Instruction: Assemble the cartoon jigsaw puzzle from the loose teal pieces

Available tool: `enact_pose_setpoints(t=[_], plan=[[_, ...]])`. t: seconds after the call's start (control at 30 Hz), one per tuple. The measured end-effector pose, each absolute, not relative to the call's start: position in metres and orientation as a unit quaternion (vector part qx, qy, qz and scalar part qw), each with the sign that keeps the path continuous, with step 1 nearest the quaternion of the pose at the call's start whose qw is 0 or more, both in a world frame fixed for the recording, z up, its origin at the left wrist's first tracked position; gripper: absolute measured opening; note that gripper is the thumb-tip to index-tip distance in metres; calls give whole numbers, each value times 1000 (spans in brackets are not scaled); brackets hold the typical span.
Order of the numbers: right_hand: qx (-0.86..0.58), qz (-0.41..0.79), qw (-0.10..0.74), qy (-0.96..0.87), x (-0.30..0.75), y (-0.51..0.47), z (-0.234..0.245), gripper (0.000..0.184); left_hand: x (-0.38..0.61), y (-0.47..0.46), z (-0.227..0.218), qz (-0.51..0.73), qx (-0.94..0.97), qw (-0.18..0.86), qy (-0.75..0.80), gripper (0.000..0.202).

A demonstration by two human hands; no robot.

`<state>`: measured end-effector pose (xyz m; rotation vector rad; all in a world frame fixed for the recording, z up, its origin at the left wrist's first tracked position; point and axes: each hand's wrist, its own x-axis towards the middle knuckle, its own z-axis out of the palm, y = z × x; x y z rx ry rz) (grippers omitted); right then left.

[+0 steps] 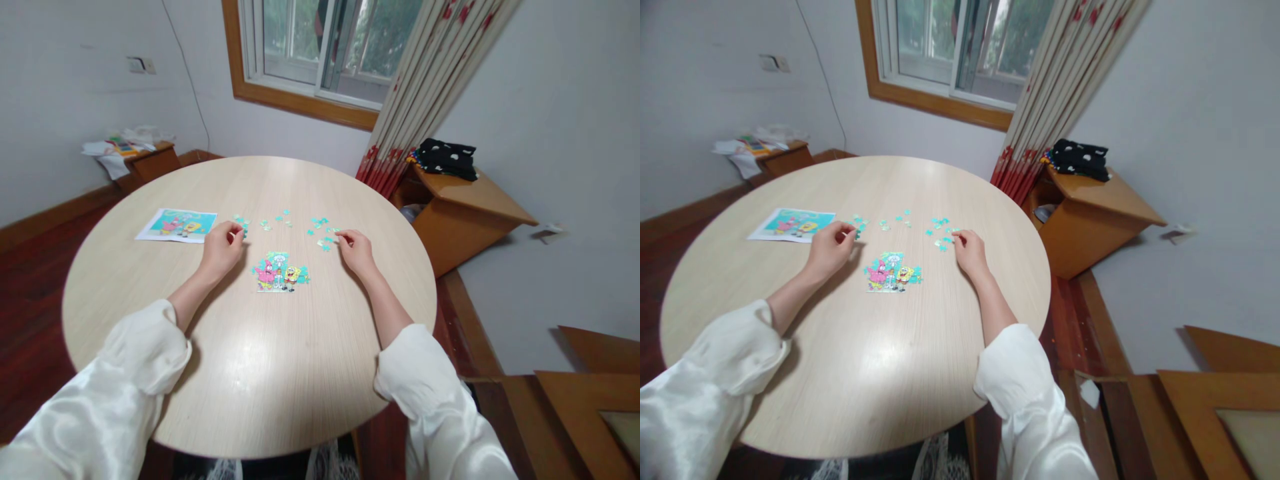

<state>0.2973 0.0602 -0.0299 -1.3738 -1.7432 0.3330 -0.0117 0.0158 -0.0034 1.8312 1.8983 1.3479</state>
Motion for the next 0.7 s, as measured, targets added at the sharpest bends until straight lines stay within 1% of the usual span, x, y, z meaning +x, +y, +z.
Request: enact_pose_setpoints(t=[0.17,0.33,0.53,0.7], plan=[[-581,100,433,-682,307,65,-33,23,-14,16,-3,440,606,112,653,9],[-587,86,431,-680,308,65,-35,25,-18,17,-3,443,606,103,652,11],[-608,57,454,-648,316,67,-37,33,-28,25,-7,496,559,122,653,7],[-610,63,452,-648,318,69,-43,32,-40,33,-9,547,513,134,648,5]])
